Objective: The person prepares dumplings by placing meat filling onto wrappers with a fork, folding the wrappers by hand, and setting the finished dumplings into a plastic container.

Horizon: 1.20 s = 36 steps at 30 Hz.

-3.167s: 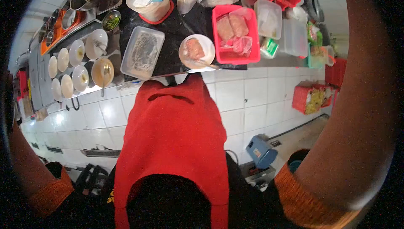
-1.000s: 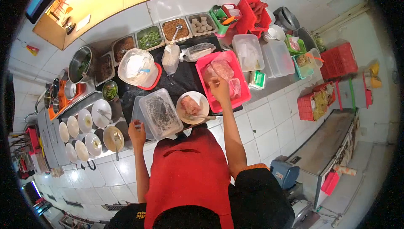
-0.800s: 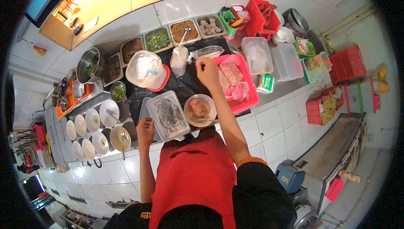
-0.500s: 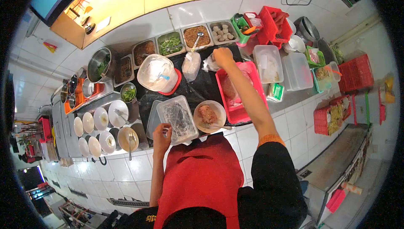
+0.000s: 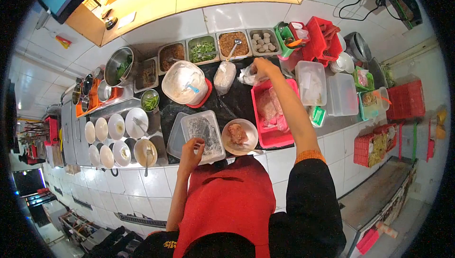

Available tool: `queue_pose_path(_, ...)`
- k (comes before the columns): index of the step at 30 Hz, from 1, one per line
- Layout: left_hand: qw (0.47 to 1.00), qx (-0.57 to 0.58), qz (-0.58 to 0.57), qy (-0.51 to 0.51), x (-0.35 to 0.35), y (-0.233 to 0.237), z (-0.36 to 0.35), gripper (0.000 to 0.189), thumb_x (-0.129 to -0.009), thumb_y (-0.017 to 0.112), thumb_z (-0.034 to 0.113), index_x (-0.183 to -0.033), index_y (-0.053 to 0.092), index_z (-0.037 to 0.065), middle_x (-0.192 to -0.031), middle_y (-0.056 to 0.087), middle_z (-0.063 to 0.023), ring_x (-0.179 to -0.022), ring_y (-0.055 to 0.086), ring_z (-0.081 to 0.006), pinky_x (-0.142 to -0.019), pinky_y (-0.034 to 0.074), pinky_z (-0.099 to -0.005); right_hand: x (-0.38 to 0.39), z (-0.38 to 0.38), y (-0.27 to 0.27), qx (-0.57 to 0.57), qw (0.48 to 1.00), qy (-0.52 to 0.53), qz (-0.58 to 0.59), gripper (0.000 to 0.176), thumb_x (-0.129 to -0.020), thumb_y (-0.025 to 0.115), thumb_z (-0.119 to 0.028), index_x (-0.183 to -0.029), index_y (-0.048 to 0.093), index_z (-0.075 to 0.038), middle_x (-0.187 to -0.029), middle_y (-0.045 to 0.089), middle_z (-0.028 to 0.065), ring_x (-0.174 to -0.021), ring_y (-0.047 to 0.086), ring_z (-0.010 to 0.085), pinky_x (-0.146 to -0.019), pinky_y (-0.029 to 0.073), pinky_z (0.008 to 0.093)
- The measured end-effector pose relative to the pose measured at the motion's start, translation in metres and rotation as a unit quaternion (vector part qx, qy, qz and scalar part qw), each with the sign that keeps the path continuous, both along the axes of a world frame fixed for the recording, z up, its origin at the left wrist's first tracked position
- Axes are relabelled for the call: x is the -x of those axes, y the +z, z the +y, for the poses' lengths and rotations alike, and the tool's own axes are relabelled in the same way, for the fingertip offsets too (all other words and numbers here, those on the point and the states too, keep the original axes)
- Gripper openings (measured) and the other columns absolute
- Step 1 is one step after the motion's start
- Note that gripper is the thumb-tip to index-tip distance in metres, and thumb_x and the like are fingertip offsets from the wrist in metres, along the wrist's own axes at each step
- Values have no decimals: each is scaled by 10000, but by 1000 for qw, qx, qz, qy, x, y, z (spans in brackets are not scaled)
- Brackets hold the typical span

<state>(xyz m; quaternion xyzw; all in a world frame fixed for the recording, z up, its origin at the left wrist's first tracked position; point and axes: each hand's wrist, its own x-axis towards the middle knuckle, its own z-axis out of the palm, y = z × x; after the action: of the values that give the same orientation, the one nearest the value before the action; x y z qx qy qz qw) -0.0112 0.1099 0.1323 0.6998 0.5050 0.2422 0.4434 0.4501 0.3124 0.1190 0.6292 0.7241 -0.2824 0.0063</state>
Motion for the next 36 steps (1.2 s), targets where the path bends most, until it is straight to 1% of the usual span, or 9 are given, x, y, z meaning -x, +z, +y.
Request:
queue_pose_path(4,1000,7,-15,-26,-32,11,20,123,-898,670,53,-1007,660,-4,-944,695,-133,-807,687,-237,-751,538,-334,2,22,-13,-152,987,41,-12,345,-629,774,-99,-964,725,-33,-997,735,171,-962,712,333,-823,573,424)
queue_pose_path(13,985,71,-143,-65,-147,6,84,162,-903,675,49,-1053,643,-4,-980,692,-95,-906,689,-185,-800,543,-321,17,19,2,-87,976,87,-179,229,-621,738,-72,-845,724,-25,-915,723,217,-915,713,364,-777,575,462)
queue_pose_path(17,980,87,-164,-68,-185,-26,109,381,-959,649,121,-1306,533,15,-1238,621,-114,-1053,642,-200,-859,529,-345,-19,6,29,-99,991,57,-72,240,-631,763,-136,-799,686,17,-878,692,248,-894,689,381,-771,545,473)
queue_pose_path(22,899,70,-433,3,-233,13,138,825,-990,622,303,-1574,103,41,-1568,278,-196,-1326,464,-286,-1078,401,-389,1,-78,122,-162,896,-145,387,255,-775,794,-174,-940,724,7,-872,741,117,-796,701,220,-747,535,361)
queue_pose_path(25,854,100,-510,-41,-247,37,148,602,-1064,457,370,-1522,299,13,-1393,527,-176,-1240,530,-232,-1070,395,-346,9,-116,72,-116,849,-220,466,248,-838,777,-153,-1031,725,-6,-941,726,44,-850,658,117,-774,527,316)
queue_pose_path(26,912,53,-407,14,-250,46,146,464,-1084,414,337,-1364,538,-11,-1240,648,-150,-1106,602,-193,-1005,440,-320,15,-130,58,-113,849,-225,464,248,-838,777,-153,-1031,725,-6,-941,726,44,-850,658,117,-774,527,316)
queue_pose_path(29,934,89,-345,7,-254,31,147,493,-1082,407,378,-1186,661,-32,-1177,677,-141,-1070,620,-183,-984,464,-315,43,-169,42,-85,762,-343,542,214,-856,766,-130,-1028,722,-10,-968,717,35,-867,658,116,-776,528,300)
queue_pose_path(30,938,68,-335,50,-263,27,141,425,-1070,463,313,-989,703,-28,-936,712,-76,-894,637,-154,-861,498,-296,54,-178,49,-121,716,-391,565,214,-861,762,-118,-1038,718,-7,-986,716,41,-884,658,123,-786,532,303)
queue_pose_path(36,977,-69,-129,158,-281,-44,145,159,-950,553,75,-912,674,-21,-744,661,-128,-684,611,-235,-673,472,-361,35,-242,63,-142,565,-563,586,333,-917,737,-140,-1203,661,12,-1130,695,84,-993,656,154,-893,529,314)
